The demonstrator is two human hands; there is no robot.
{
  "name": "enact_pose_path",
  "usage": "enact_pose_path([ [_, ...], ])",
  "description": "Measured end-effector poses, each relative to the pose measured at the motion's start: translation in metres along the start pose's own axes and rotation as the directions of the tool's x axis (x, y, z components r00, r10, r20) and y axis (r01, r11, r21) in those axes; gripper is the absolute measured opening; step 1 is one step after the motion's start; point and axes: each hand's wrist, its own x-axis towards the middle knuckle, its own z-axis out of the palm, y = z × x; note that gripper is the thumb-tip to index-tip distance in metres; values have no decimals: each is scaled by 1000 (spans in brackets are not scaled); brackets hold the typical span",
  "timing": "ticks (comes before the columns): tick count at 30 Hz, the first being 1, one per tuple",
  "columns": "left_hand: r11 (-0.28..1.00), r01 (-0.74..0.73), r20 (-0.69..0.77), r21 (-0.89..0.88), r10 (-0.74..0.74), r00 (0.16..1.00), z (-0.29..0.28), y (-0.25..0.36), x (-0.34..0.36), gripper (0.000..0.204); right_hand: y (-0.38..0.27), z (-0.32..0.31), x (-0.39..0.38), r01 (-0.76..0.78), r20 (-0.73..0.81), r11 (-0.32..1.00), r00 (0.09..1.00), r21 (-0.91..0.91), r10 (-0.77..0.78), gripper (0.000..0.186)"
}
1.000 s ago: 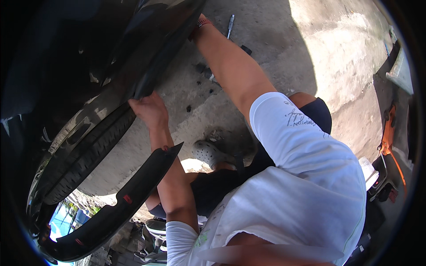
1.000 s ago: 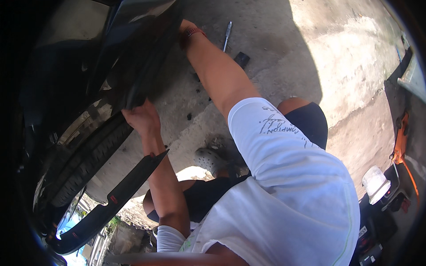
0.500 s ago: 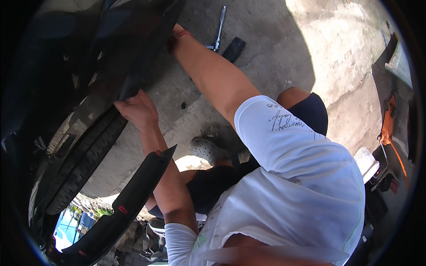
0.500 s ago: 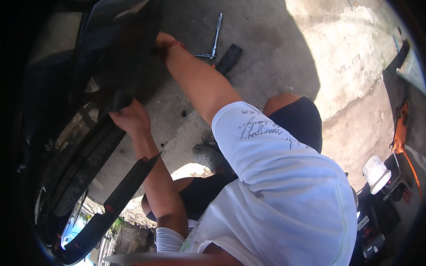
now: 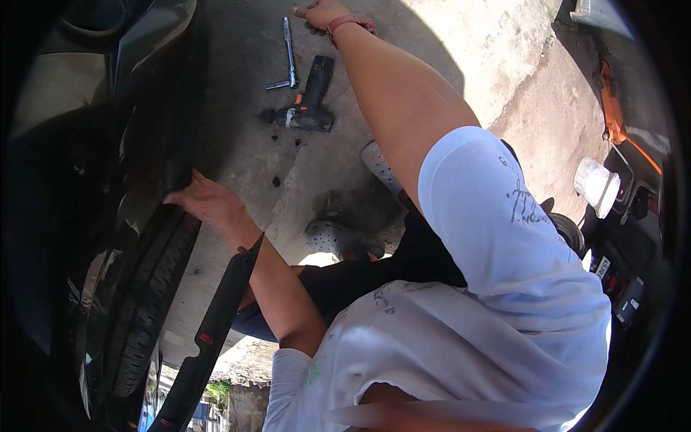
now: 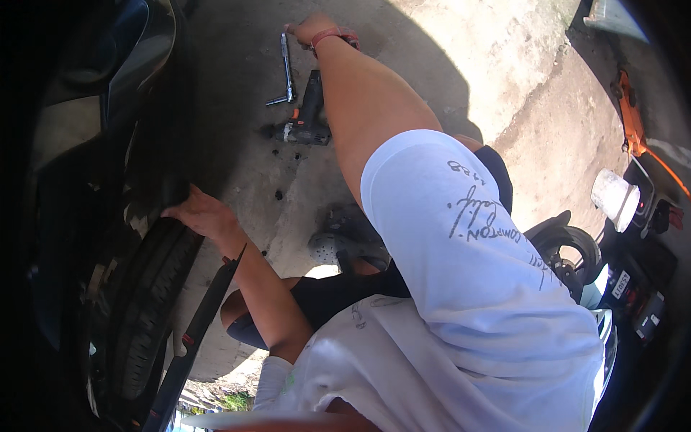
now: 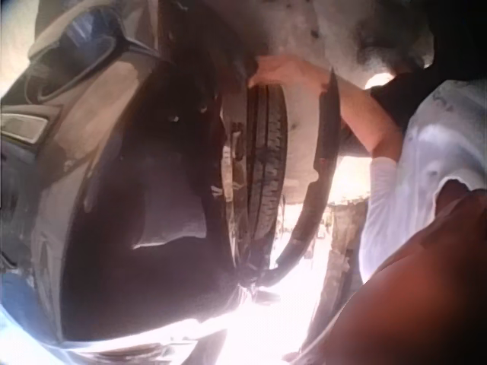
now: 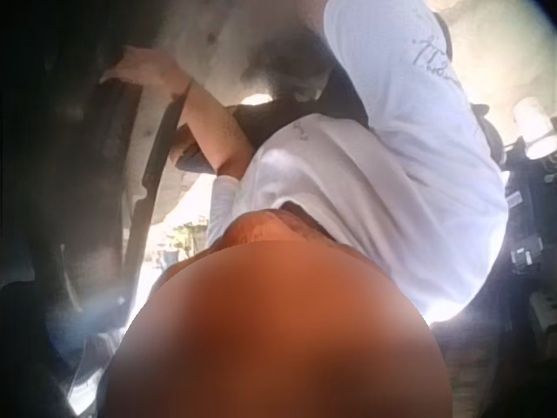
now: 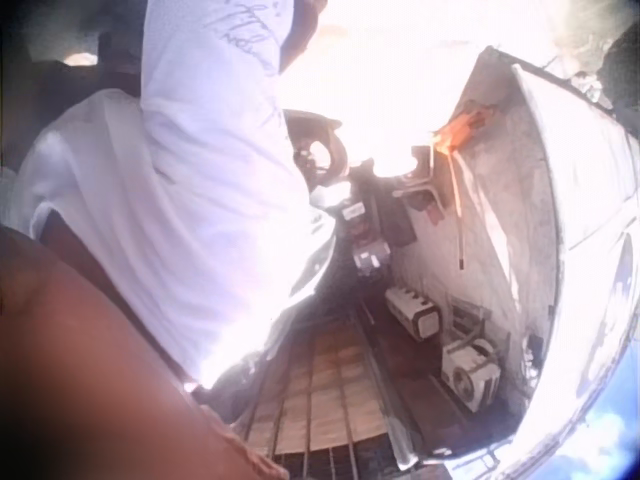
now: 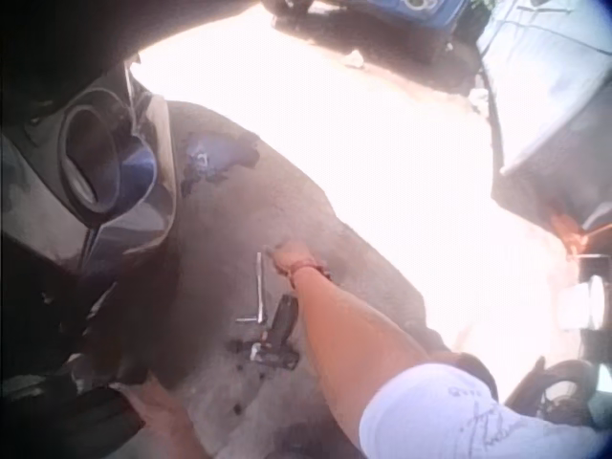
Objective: The person installs a black plastic wheel arch liner into the front wheel well of a car, aligning it and securing it with fasteners. They then use a power drill to tighten bolts on the front bumper area.
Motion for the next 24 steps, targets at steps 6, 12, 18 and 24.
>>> enact_pose_path([
  [6, 962, 155, -179, 225, -116, 977, 13, 6, -8, 91, 64, -187, -116, 71, -289, 892, 932, -447, -219, 50],
  [12, 983, 172, -278, 67, -147, 949, 15, 27, -17, 74, 136, -257, -300, -131, -412, 734, 885, -666, -216, 41],
  [18, 988, 154, -511, 4, -130, 850, 29, 28, -22, 67, 189, -253, -326, -128, -338, 623, 912, -771, -232, 37],
  [24, 994, 82, -397, 77, -45, 917, 27, -2, -22, 62, 231, -203, -155, 474, -5, 599, 782, -645, -624, 38],
])
